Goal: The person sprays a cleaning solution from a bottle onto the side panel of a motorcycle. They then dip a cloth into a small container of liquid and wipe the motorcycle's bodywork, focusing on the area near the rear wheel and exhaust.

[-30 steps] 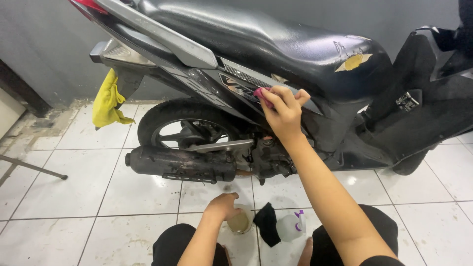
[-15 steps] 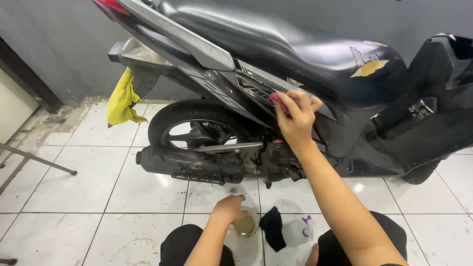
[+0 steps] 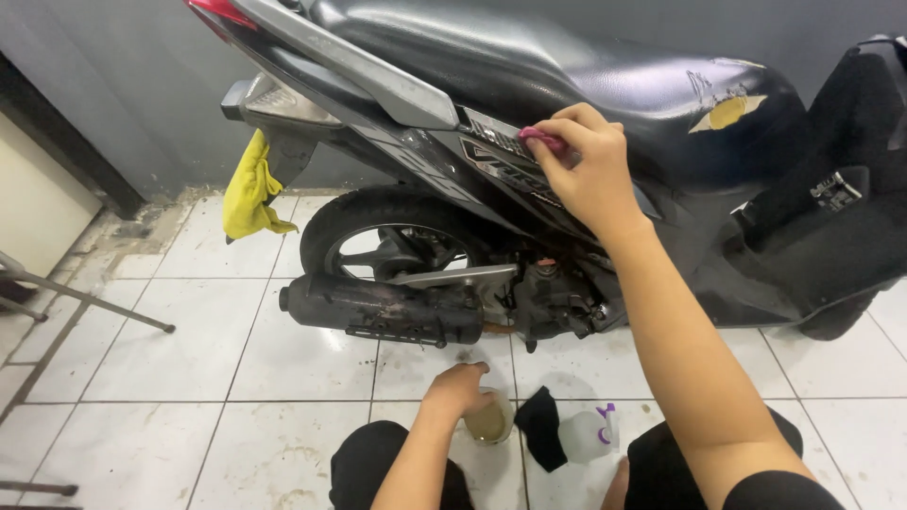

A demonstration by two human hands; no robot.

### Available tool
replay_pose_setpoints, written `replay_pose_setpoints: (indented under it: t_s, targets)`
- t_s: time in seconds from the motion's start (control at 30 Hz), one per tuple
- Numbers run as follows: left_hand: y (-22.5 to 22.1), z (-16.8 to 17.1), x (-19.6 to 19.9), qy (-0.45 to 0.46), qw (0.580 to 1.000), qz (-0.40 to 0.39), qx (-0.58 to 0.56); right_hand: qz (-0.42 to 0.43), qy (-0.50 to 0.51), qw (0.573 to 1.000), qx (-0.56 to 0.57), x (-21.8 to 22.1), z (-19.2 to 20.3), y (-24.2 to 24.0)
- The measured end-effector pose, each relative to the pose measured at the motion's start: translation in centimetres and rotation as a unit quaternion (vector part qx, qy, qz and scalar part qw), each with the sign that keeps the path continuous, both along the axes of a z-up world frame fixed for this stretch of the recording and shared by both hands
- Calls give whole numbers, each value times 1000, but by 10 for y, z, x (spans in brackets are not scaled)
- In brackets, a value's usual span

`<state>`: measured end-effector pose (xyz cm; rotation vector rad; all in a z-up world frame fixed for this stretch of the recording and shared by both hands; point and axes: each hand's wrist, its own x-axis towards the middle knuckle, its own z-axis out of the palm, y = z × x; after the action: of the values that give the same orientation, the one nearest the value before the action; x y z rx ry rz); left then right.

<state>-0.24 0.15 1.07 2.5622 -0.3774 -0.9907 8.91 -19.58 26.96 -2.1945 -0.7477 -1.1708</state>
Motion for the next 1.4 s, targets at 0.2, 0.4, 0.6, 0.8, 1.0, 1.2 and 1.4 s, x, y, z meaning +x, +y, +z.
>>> replay_pose_setpoints:
  t_s: [0.2,0.4,0.6,0.8,1.0,1.2,1.4]
  targets:
    - [-10,16,0,36,999,-1,-8,16,-24,999,-25,22,12,24]
    - [-2,-30,18,40,998,1,45,70,-8,997,-33,38,26,51]
    - [0,-19,9,-35,998,-31,-40,-4,-29,1000,13,10,-7,6]
    - [-5,-19,7,-30,997,-62,-35,-25,-60,997,32,7,-20,-5]
    - [-9,-20,12,55,998,-5,35,57,-31,998,-8,30,19,46]
    - [-6,-18,11,59,997,5,42,62,-12,998,-28,16,14,28]
    - [-12,13,-1,38,999,-24,15,-46,-85,995,0,-26,-44,-54]
